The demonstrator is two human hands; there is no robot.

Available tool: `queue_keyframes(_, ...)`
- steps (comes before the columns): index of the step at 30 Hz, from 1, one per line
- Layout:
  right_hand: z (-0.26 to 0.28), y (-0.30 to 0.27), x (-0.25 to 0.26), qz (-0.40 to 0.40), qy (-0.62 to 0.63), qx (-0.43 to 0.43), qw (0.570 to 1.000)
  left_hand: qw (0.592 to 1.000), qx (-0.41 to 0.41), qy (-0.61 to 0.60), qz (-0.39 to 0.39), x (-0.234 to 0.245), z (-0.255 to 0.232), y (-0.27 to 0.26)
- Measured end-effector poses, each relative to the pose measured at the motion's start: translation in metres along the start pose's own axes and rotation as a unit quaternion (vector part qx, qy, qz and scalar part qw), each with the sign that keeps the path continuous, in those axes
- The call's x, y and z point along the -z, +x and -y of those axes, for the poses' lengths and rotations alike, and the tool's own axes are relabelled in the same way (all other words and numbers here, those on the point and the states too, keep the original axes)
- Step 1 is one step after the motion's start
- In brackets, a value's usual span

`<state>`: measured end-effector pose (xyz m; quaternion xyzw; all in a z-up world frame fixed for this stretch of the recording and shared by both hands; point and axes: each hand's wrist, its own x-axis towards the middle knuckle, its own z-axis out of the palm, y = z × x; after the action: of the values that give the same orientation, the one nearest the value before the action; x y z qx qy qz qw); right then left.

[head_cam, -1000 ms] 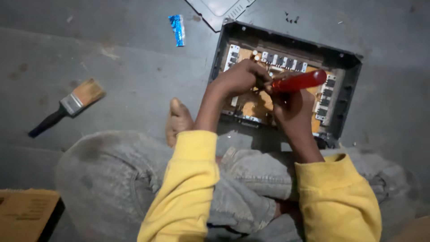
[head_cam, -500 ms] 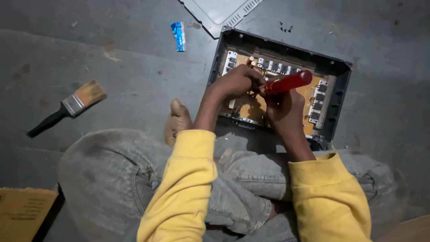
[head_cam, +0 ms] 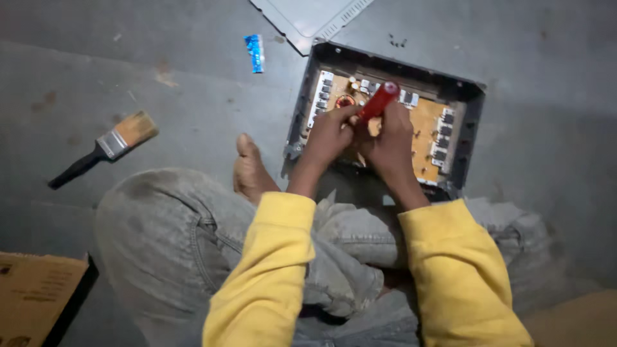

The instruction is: The person walks through a cluttered room and sits on the floor to work on an electronic device. They use a screwdriver to remove screws from the casing and then from the internal circuit board.

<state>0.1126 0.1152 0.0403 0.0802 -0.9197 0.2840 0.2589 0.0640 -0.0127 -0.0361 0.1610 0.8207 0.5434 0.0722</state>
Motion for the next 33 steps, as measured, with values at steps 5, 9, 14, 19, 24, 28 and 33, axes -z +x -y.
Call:
queue_keyframes(5,0.036,0.028,0.015,-0.086,0.263,-0.050,0.960,0.996,0.033,-0.066,-0.059,-0.019,-0.010,-0.019)
queue_keyframes(9,0.036,0.058,-0.012,-0.170,0.356,-0.208,0.895,0.984,-0.109,-0.032,-0.140,-0.027,-0.003,-0.018)
queue_keyframes(14,0.002,0.075,-0.022,-0.101,0.215,0.130,0.963,0.968,-0.135,0.021,-0.210,-0.036,0.015,-0.017)
queue_keyframes(19,0.002,0.068,-0.027,-0.112,0.369,-0.165,0.908,0.980,-0.095,0.017,-0.177,-0.038,0.005,-0.007)
queue_keyframes(24,0.007,0.051,-0.048,-0.189,0.400,-0.192,0.876,0.982,-0.075,-0.064,-0.162,-0.031,0.004,-0.010)
queue_keyframes(28,-0.003,0.064,-0.034,-0.116,0.521,-0.232,0.813,0.986,-0.036,-0.083,-0.140,-0.023,-0.010,-0.003)
queue_keyframes(33,-0.004,0.034,-0.005,-0.070,0.435,-0.174,0.881,0.982,-0.002,-0.110,-0.154,-0.020,-0.021,-0.005)
